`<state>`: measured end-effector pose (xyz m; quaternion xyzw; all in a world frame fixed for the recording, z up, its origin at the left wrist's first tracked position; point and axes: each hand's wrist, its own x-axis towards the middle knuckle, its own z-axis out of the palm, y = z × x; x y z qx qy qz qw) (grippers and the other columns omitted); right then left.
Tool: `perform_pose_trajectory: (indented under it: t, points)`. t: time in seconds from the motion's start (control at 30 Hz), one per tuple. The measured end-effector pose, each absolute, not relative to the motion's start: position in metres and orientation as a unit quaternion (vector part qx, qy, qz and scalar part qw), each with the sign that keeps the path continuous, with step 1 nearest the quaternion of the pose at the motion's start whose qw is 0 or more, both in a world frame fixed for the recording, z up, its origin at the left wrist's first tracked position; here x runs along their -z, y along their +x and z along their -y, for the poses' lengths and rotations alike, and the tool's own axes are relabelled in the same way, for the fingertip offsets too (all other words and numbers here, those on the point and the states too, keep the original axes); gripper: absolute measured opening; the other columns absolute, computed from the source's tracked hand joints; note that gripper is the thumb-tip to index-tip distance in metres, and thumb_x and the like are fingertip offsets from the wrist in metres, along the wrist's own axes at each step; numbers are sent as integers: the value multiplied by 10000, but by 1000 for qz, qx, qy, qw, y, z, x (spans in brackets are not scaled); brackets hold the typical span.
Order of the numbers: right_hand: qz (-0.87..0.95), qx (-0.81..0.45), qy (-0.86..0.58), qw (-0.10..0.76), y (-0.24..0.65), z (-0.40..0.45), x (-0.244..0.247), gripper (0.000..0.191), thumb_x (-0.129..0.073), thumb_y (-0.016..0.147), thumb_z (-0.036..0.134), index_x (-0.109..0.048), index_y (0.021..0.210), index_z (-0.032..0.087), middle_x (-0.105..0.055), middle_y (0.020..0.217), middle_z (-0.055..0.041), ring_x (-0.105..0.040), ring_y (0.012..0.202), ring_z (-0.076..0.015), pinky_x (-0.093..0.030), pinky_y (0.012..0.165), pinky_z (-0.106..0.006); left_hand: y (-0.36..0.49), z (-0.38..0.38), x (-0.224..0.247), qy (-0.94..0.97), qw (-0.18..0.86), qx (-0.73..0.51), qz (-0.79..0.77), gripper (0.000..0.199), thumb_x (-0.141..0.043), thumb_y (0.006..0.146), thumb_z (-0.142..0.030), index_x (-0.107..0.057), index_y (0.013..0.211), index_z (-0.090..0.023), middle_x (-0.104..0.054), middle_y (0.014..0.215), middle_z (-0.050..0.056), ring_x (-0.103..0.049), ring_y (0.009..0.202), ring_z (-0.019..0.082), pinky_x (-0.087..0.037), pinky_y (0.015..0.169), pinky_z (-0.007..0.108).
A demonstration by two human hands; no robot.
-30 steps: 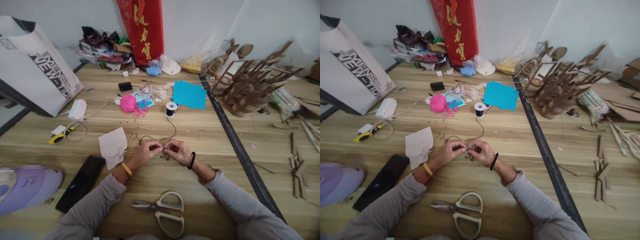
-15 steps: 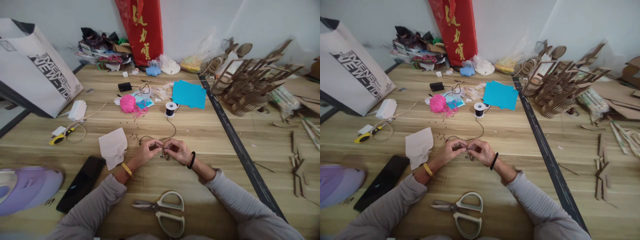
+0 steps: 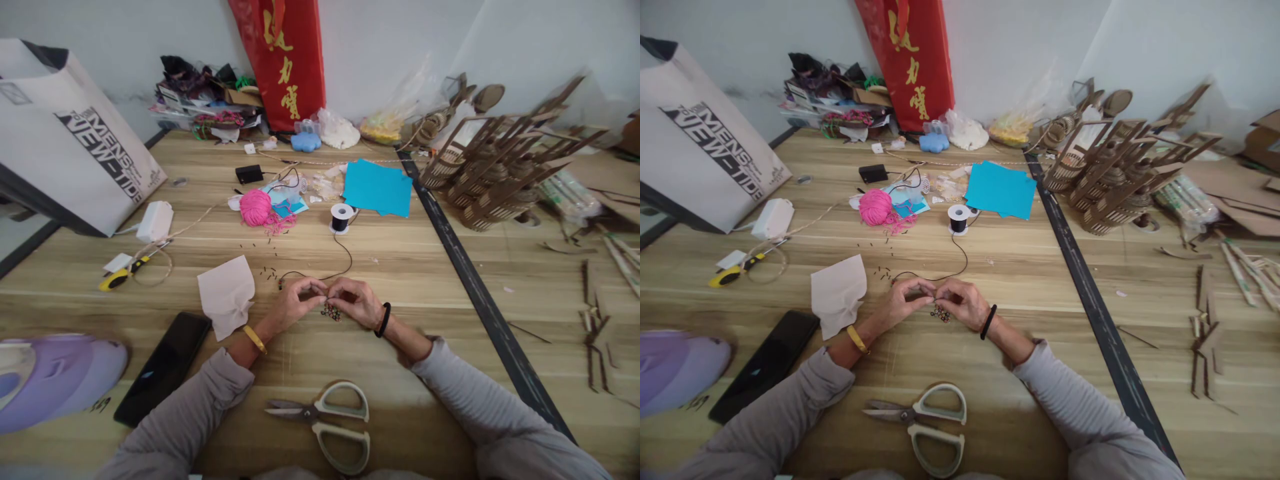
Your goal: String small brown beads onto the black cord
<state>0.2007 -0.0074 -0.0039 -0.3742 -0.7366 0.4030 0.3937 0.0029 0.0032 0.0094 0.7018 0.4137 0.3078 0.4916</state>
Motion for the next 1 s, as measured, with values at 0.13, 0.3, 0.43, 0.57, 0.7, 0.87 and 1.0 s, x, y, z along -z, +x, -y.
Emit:
perform_pose_trajectory:
  t: [0.13,0.3,0.43,0.57,0.7,0.87,1.0]
  points:
    - [751,-384,-362,396,201,7,1,255,-594,881,411,-648,810,173,-652,773,-54,-574,641,-138,-454,584,-253,3,-3,-12,703,483,-308,-421,162,-661,783,-200,-668,934,-141,-701,926,60,-642,865,166,-516,816,291]
    - [756,-379,-341,410,200,6,-2,239,-565,905,395,-651,844,180,-676,872,-83,-628,795,-181,-507,713,-309,4,-2,-16,705,476,-314,-421,175,-685,757,-170,-660,926,-137,-688,932,62,-631,890,167,-507,855,308]
    - [762,-369,-330,417,200,6,0,212,-572,904,372,-649,839,185,-679,885,-82,-635,838,-188,-511,760,-324,5,-1,-15,704,477,-318,-419,223,-678,752,-134,-645,972,-133,-681,940,65,-630,893,164,-502,862,307]
    - [765,-364,-334,413,200,5,2,211,-575,903,375,-644,843,185,-674,870,-76,-629,815,-182,-507,728,-311,4,0,-13,700,487,-325,-409,258,-662,767,-142,-623,1022,-137,-677,914,57,-633,874,156,-503,857,305]
    - [765,-358,-349,406,201,6,2,225,-561,911,380,-632,839,179,-662,850,-71,-608,756,-166,-486,666,-284,4,0,-12,713,466,-323,-412,255,-634,772,-137,-625,1026,-146,-667,886,46,-620,860,155,-497,846,308]
    - [764,-349,-364,403,200,7,-1,239,-538,919,382,-613,824,176,-631,788,-57,-562,682,-150,-453,612,-265,5,0,-12,765,370,-328,-414,276,-556,729,-53,-653,964,-161,-638,860,48,-580,862,179,-469,842,343]
    - [762,-346,-376,398,200,8,-2,272,-530,915,413,-607,803,177,-598,739,-40,-539,652,-143,-443,594,-259,6,-1,-8,776,315,-345,-424,337,-482,663,14,-655,885,-172,-638,904,57,-558,936,206,-438,892,376]
